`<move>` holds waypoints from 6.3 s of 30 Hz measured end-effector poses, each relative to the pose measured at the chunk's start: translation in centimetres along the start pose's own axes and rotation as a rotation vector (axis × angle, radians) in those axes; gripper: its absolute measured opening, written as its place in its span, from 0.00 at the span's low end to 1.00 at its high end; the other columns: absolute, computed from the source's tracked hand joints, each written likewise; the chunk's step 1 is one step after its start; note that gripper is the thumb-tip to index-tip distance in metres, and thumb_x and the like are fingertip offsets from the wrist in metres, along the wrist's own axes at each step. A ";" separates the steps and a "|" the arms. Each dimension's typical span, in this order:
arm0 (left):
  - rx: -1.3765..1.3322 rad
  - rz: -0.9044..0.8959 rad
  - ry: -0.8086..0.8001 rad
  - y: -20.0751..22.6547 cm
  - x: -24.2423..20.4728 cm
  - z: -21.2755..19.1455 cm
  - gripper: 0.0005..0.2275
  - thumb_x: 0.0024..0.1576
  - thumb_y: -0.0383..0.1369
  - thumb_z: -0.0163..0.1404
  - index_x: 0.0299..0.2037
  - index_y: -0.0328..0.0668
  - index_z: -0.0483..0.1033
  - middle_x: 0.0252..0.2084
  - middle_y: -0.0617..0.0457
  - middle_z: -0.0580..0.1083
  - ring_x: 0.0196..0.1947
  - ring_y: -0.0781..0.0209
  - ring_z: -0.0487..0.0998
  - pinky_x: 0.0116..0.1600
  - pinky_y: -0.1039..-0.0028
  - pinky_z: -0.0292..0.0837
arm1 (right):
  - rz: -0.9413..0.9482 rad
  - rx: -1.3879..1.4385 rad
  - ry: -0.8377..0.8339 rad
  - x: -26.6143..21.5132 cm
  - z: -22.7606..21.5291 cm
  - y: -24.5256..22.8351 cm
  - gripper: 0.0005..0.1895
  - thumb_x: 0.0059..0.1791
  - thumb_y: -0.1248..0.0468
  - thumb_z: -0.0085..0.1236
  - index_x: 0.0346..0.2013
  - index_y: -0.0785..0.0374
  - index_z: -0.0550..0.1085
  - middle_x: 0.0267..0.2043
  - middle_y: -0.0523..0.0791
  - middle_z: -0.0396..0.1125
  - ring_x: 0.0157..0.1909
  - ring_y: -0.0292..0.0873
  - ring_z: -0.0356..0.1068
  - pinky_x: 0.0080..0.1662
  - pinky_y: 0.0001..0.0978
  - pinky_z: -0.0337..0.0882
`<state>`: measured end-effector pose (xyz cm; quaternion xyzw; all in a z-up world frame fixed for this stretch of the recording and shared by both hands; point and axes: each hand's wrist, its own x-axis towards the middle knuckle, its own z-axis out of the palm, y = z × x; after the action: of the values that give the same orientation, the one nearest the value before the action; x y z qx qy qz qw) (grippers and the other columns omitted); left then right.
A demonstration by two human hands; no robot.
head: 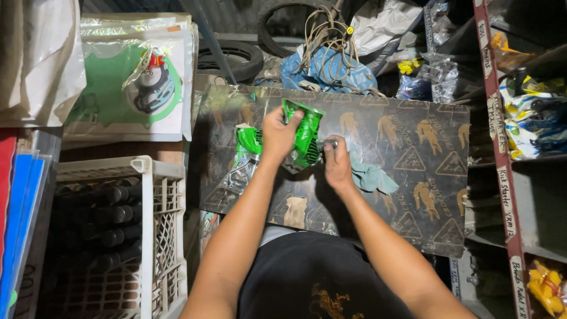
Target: The person cleans a metal bicycle part with a cloth on a cluttered workbench. They then open a green package to retrieve another part, wipe it, and place it on a shelf. Finally, they retrieve a new part from a blue and white package and clean it with the cloth.
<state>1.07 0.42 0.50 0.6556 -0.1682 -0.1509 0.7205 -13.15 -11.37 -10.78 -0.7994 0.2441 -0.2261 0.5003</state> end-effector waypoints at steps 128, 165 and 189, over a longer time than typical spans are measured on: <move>0.371 -0.353 -0.344 -13.4 1.7 -0.3 0.11 0.65 0.34 0.48 0.52 0.38 0.76 0.46 0.35 0.78 0.55 0.36 0.76 0.61 0.47 0.66 | 0.661 0.651 0.106 0.7 5.4 -0.9 0.25 0.56 0.61 0.56 0.67 0.64 0.66 0.60 0.54 0.66 0.61 0.48 0.65 0.60 0.47 0.68; 0.576 0.288 -1.417 -0.5 -13.9 39.5 0.17 0.65 0.46 0.43 0.55 0.47 0.76 0.47 0.34 0.79 0.51 0.27 0.78 0.57 0.39 0.70 | 0.374 0.667 1.357 -14.3 -29.2 4.9 0.22 0.55 0.62 0.57 0.62 0.68 0.69 0.54 0.46 0.68 0.54 0.39 0.69 0.58 0.40 0.70; 0.117 -0.243 -0.890 -9.4 -13.3 41.5 0.28 0.52 0.27 0.63 0.64 0.32 0.68 0.42 0.33 0.76 0.46 0.45 0.80 0.54 0.57 0.77 | 0.413 0.624 1.095 -9.6 -37.5 14.6 0.19 0.55 0.63 0.58 0.59 0.67 0.70 0.51 0.46 0.69 0.56 0.45 0.71 0.58 0.46 0.72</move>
<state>-29.14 -31.70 -6.00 0.5816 -0.3912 -0.4913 0.5170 -45.75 -36.83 -10.28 -0.3232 0.5342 -0.5594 0.5451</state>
